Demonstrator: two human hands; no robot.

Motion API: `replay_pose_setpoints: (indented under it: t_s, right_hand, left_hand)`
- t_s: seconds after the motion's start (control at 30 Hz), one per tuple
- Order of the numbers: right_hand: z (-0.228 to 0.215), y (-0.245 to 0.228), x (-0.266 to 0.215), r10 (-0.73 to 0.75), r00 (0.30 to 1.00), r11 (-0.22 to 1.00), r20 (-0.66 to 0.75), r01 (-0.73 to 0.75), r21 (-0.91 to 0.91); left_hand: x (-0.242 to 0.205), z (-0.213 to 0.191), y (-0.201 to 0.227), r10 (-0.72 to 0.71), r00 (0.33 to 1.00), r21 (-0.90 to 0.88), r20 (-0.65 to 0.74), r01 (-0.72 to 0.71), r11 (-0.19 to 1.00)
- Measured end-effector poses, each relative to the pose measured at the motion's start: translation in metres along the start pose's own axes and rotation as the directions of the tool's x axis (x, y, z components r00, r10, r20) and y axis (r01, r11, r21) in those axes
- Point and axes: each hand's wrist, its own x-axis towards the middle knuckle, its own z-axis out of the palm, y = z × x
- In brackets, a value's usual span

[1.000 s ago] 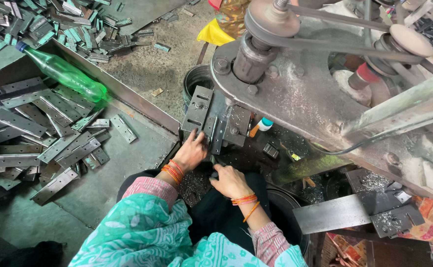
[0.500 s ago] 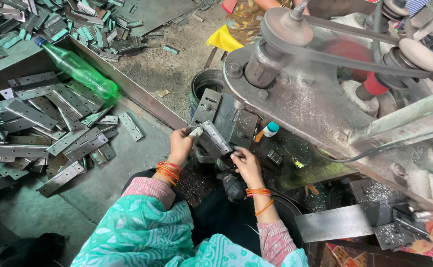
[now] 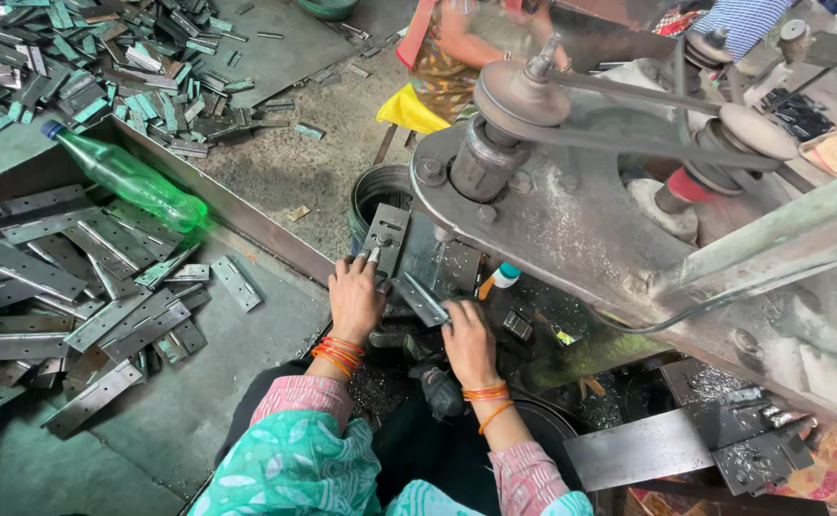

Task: The person sits on the floor and repeatedly places metal brackets into a manual punching machine, operates the lever to punch holes, and removes the finished pieces. The person handles the brackets one at a time and places them into a nearby bin.

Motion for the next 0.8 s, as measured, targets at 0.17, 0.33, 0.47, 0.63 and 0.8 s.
replay_pose_setpoints:
  t_s: [0.17,0.33,0.47,0.63,0.8]
  right_hand:
    - [0.023,-0.004,0.010,-0.124,0.926,0.984,0.358,0.160,-0.074]
    - [0.054,0.010,0.021,-0.039,0.846,0.972,0.533,0.156,-0.178]
    - [0.059,0.016,0.013,0.003,0.836,0.983,0.549,0.098,-0.155]
    - [0.063,0.022,0.008,-0.069,0.891,0.993,0.448,0.107,-0.059]
    - [0.049,0.024,0.000,0.033,0.853,0.999,0.521,-0.023,-0.026]
  left_hand:
    - [-0.013,-0.011,-0.005,0.139,0.988,-0.149,0.065,-0.128,0.980]
    - [-0.026,-0.010,-0.005,0.252,0.891,0.032,0.378,-0.285,0.958]
    - [-0.033,-0.013,0.002,0.269,0.826,0.124,0.494,-0.374,0.919]
    - [-0.026,0.001,0.006,0.293,0.825,0.163,0.482,-0.414,0.896]
    - [-0.014,0.015,-0.001,0.304,0.806,0.147,0.507,-0.428,0.892]
